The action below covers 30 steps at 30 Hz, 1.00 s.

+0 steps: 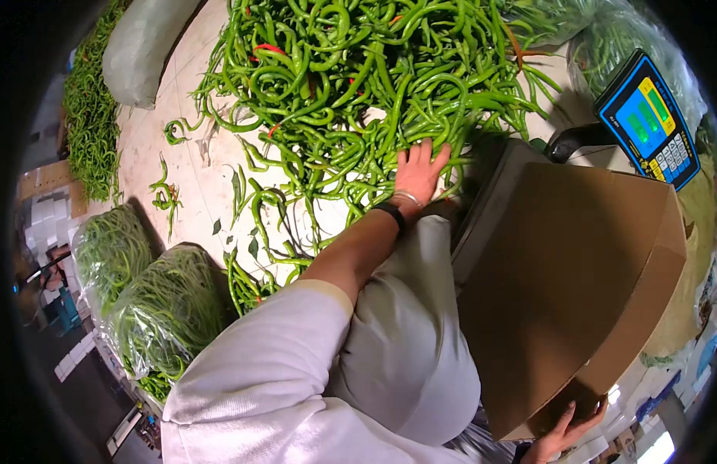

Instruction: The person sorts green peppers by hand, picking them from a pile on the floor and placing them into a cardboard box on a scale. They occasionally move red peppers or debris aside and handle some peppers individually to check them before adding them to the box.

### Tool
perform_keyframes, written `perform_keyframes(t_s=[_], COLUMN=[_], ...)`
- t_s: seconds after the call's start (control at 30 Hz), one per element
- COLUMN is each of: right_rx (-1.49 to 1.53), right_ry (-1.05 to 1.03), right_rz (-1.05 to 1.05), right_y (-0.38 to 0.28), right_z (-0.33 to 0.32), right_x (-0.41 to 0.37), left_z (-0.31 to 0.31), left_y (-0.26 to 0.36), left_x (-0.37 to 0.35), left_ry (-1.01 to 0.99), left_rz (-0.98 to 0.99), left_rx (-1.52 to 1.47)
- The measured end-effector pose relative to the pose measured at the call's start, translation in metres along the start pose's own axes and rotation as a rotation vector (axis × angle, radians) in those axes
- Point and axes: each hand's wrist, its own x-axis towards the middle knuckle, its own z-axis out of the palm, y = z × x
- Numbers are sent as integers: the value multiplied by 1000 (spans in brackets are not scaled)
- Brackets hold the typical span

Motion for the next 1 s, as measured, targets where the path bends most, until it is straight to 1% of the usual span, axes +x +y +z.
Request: perform_keyframes(t_s=[0.03, 0.13, 0.2, 0.27, 0.3, 0.33, 0.4, 0.43, 0.47, 0.53, 0.57, 0.6, 0.67, 0.7, 0.73, 0.8, 0.83, 0.87, 0.93, 0.97, 1.0], right_rx=[-2, 36, 51, 59, 63, 65, 98, 100, 100, 90, 86, 89, 52, 9, 24, -16, 0, 23, -57, -38, -36], right_ry=[10, 17, 12, 18, 16, 24, 19, 28, 28, 21, 27, 39, 44, 42, 51, 40, 82, 92, 64, 79, 81], right_rz=[1, 24, 69, 39, 2, 2, -8, -2, 8, 23, 15, 6, -18, -43, -37, -71, -58, -54, -156, -163, -169], right_y=[-1, -9, -16, -12, -10, -8, -5, -5, -6, -5, -4, -3, 1, 3, 6, 5, 0, 0, 6, 0, 2], right_z=[1, 3, 4, 4, 3, 2, 1, 2, 2, 1, 0, 1, -2, -3, -5, -7, -6, -7, -11, -11, -12], right_x=[0, 0, -1, -1, -1, 0, 1, 1, 1, 0, 0, 2, 2, 2, 2, 3, 1, 1, 2, 0, -2], left_z=[4, -5, -7, -9, -13, -17, -14, -9, -9, -10, -17, -28, -53, -60, -72, -94, -101, -120, -182, -199, -241], left_y=[-3, -8, -8, -6, -9, -11, -14, -16, -13, -9, -7, -5, -9, -19, -28, -52, -65, -74, -89, -101, -98], left_x=[0, 7, 10, 12, 12, 7, -7, -12, -11, -9, -5, 0, 11, 15, 19, 28, 30, 32, 34, 30, 26], left_ry=[-58, -27, -27, -138, -202, -190, -88, -43, -46, -106, -98, -93, -331, -322, -382, -440, -389, -525, -655, -608, -632], left_rz=[0, 70, 71, 50, 62, 85, 78, 108, 115, 51, 12, 15, -214, -187, -202, -170, -121, -331, -450, -498, -453], left_rx=[-7, 91, 64, 93, 33, 51, 76, 100, 96, 91, 10, 12, -415, -486, -595, -824, -918, -1270, -1446, -1516, -1667])
